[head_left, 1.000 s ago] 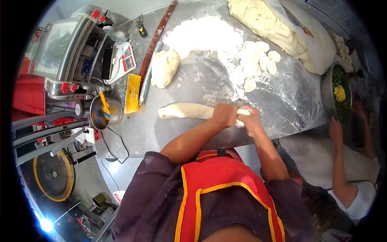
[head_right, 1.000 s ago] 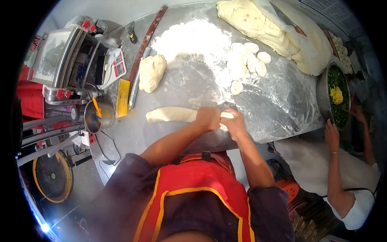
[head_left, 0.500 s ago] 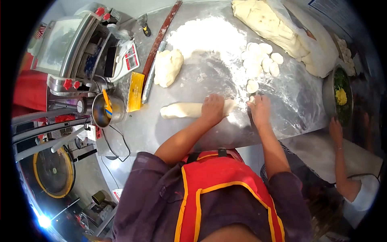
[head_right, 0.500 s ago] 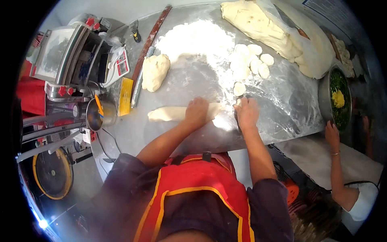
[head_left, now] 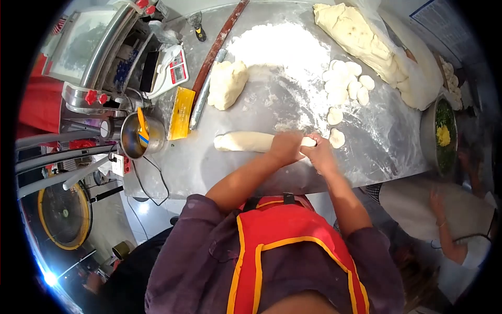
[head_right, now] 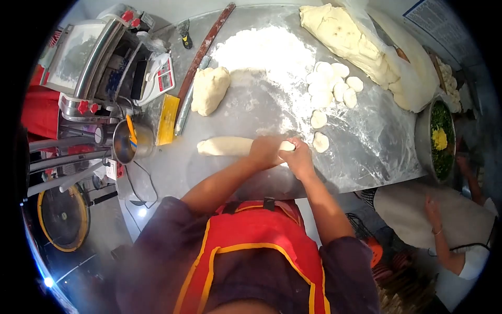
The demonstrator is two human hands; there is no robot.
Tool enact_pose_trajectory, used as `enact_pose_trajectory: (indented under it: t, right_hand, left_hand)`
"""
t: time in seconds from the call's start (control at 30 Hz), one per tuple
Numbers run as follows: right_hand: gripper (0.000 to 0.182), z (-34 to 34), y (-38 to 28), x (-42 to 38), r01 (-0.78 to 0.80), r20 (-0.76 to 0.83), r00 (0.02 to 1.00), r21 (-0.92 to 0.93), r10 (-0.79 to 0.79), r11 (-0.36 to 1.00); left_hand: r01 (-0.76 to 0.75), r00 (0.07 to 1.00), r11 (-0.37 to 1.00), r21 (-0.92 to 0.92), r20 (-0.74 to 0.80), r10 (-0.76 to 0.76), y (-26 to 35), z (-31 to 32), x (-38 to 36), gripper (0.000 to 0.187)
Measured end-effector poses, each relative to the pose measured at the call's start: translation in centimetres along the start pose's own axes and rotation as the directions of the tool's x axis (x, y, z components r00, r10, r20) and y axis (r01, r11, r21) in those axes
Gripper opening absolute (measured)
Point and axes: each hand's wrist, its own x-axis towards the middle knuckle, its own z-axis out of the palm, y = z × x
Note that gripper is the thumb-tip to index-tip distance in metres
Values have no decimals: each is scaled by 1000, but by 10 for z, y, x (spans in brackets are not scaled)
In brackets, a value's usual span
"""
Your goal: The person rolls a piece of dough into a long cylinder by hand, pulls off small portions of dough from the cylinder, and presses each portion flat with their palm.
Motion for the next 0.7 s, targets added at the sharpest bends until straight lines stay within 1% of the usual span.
enact_pose_trajectory:
  t: [0.1,0.2,0.3,0.4,0.43,0.5,0.53,0.57,0.6,0.63,0.67,0.7]
  right_hand:
    - [27,1,1,3,-45,-47,998,-2,45,999]
    - [24,1,-2,6,-86,-21,996,117,89,989]
    - [26,-6,-10,2,-155,46,988,314,148,937]
    - [28,-21,-26,-6,-179,57,984,380,170,908]
    - [30,-27,-26,-6,-160,110,986,433,125,887]
    - [32,-40,-45,-9,-187,162,980,546,117,816]
    - [34,-47,-53,-9,-202,186,976,595,111,778]
    - [34,-51,-50,7,-121,125,990,451,71,884]
    - [34,-47,-45,23,-50,43,998,354,38,934]
    - [34,-42,-38,41,9,-34,999,246,-1,969]
    - [35,-37,-31,57,70,-100,993,124,-57,990]
    - [36,-30,-18,70,195,-160,962,-159,-221,968]
  left_hand:
    - [65,998,997,35,-4,-65,5,5,3,27]
    - [42,998,997,71,48,-45,9,-3,5,19]
    - [41,993,993,108,102,-52,17,-16,8,18]
    - [50,982,991,127,175,-72,20,-28,22,17]
    - [85,979,986,146,174,-110,17,-29,27,19]
    - [154,970,971,181,161,-184,11,-31,38,27]
    - [189,969,972,138,137,-207,6,-32,38,34]
    - [217,967,971,96,118,-228,-3,-32,36,43]
    - [237,964,970,57,110,-242,-9,-34,32,51]
    - [288,939,957,-6,198,-282,0,-50,27,64]
    - [227,970,974,-6,88,-225,-6,-44,21,64]
    - [165,986,986,1,-27,-165,-16,-31,13,63]
